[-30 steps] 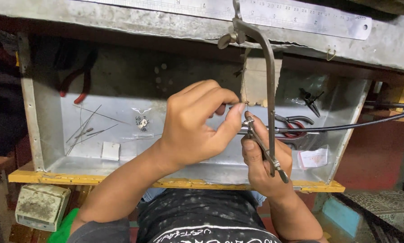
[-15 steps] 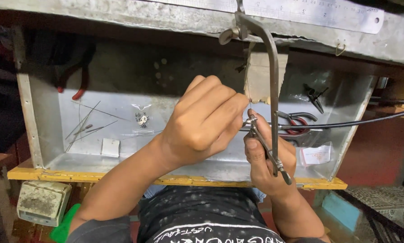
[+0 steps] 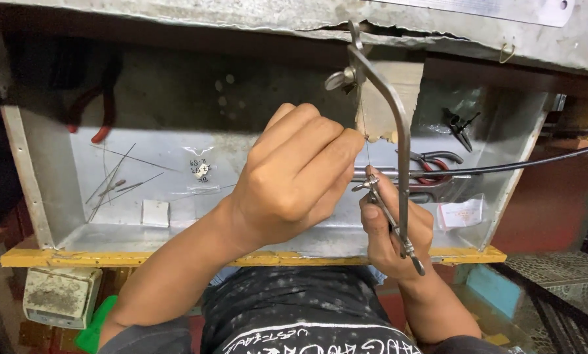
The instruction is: Using a jeweler's saw to cut small metal pieces and organizing them with tweezers on a workbench.
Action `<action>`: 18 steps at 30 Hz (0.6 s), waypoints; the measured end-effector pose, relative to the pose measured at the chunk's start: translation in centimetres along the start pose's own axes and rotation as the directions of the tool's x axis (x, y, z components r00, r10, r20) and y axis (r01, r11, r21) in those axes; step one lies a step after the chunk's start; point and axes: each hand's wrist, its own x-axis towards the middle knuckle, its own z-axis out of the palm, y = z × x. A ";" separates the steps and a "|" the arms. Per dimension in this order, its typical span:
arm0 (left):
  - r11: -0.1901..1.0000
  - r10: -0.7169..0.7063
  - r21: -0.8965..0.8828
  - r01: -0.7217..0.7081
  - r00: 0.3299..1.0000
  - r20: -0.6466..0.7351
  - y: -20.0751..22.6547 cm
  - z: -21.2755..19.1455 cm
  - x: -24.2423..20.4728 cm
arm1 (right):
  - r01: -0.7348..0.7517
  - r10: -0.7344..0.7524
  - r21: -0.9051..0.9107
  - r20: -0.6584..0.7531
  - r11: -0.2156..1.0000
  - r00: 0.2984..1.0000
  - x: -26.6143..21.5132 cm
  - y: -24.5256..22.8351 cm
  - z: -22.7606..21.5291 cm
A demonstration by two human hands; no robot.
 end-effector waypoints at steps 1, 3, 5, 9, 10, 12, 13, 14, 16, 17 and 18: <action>1.000 0.003 0.010 -0.003 1.000 0.001 0.0 0.0 0.0 | 0.001 -0.001 -0.002 0.006 1.000 1.000 0.1 0.0 0.0; 1.000 0.006 0.020 -0.006 1.000 0.003 0.1 -0.1 0.1 | 0.001 -0.001 -0.004 0.012 1.000 1.000 0.2 -0.1 0.0; 1.000 -0.002 0.011 0.002 1.000 0.015 0.1 -0.2 0.1 | -0.013 0.013 0.041 0.017 0.999 1.000 0.2 -0.3 0.1; 1.000 -0.011 -0.005 0.011 0.999 0.033 0.1 -0.3 0.2 | -0.019 0.019 0.017 0.011 1.000 1.000 0.1 -0.4 0.0; 1.000 -0.012 0.003 0.012 0.999 0.035 0.1 -0.3 0.2 | -0.016 0.016 0.009 0.007 1.000 1.000 0.2 -0.4 0.0; 1.000 -0.014 0.007 0.013 0.999 0.042 0.2 -0.4 0.3 | -0.019 0.019 0.002 0.002 1.000 1.000 0.6 -0.5 0.0; 1.000 -0.011 0.017 0.010 0.998 0.058 0.2 -0.4 0.3 | 0.013 -0.013 0.001 0.011 1.000 1.000 1.0 -0.5 -0.1; 1.000 -0.007 0.027 0.005 0.997 0.075 0.3 -0.5 0.4 | 0.045 -0.045 0.001 0.020 0.999 0.999 1.3 -0.5 -0.2; 1.000 -0.003 0.026 0.001 0.997 0.071 0.3 -0.4 0.4 | 0.043 -0.043 -0.010 0.032 0.999 0.999 2.2 -1.1 -0.3; 1.000 -0.004 0.025 0.002 0.998 0.065 0.2 -0.4 0.3 | 0.041 -0.040 -0.020 0.049 0.999 0.998 2.7 -1.3 -0.3; 1.000 -0.003 0.026 0.001 0.998 0.065 0.3 -0.4 0.3 | 0.042 -0.041 -0.020 0.049 0.999 0.998 2.5 -1.1 0.0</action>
